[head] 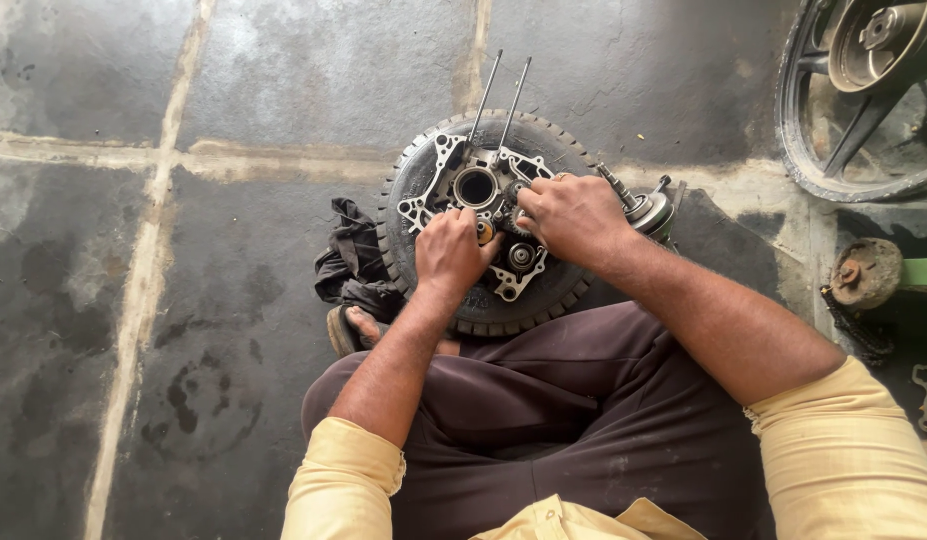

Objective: The person sits on the workshop floor with a motorcycle wheel hub and clutch/gear assembly resting on their lap. They fit gears, bearings and clutch components into the hub housing by hand, pressing and seating the parts and repositioning the assembly as they work.

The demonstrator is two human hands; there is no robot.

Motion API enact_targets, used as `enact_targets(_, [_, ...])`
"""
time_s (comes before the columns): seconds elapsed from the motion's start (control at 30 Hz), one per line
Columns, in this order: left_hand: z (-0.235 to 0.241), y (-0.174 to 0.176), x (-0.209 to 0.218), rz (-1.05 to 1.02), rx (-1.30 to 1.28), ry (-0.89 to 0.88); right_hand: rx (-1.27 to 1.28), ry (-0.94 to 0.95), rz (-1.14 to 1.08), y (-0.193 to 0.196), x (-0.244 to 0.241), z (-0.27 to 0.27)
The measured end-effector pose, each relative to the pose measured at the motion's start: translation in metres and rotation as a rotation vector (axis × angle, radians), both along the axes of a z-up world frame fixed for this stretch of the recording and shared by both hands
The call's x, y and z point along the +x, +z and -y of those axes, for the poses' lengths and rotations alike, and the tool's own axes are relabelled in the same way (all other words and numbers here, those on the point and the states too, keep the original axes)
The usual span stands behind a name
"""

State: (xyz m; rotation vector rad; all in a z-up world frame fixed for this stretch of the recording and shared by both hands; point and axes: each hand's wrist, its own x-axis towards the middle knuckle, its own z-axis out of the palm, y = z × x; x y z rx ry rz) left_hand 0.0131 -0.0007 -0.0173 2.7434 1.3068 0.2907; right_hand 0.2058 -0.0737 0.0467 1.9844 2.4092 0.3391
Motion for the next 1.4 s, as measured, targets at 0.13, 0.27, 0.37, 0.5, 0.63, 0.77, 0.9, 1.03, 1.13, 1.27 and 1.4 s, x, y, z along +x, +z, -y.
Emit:
enact_targets(0.13, [-0.005,-0.005,-0.003,-0.009,-0.026,-0.037,-0.137,-0.076,-0.002,0.020,-0.009,-0.003])
enact_targets(0.27, [-0.005,0.002,-0.005,-0.021,-0.048,-0.066,-0.327,-0.197,-0.034,0.031,-0.012,-0.004])
enact_targets(0.37, [-0.007,0.002,-0.004,-0.022,-0.064,-0.075,-0.226,-0.151,-0.030,0.023,-0.006,-0.003])
enact_targets(0.5, [-0.007,0.002,-0.005,-0.010,-0.057,-0.082,-0.063,-0.038,-0.055,0.004,0.001,-0.001])
enact_targets(0.63, [-0.008,0.002,-0.006,0.014,-0.027,-0.096,-0.233,-0.088,-0.002,0.019,-0.005,-0.007])
enact_targets(0.77, [-0.008,0.005,-0.008,0.011,-0.042,-0.112,-0.298,-0.133,-0.025,0.026,-0.007,-0.005])
enact_targets(0.9, [0.004,0.020,-0.007,0.050,0.020,-0.034,-0.207,-0.140,-0.086,0.024,-0.005,0.001])
enact_targets(1.03, [0.008,0.023,-0.001,-0.003,-0.070,0.074,-0.204,-0.127,-0.049,0.020,-0.003,0.001])
enact_targets(1.13, [0.006,0.005,0.001,-0.021,0.010,0.069,-0.140,-0.093,-0.071,0.015,-0.003,0.001])
enact_targets(1.27, [0.005,0.001,0.000,-0.054,0.027,0.045,-0.146,-0.101,-0.053,0.012,-0.002,-0.001])
enact_targets(1.4, [0.005,0.003,0.000,-0.060,0.000,0.050,-0.172,-0.147,-0.073,0.015,-0.005,-0.002])
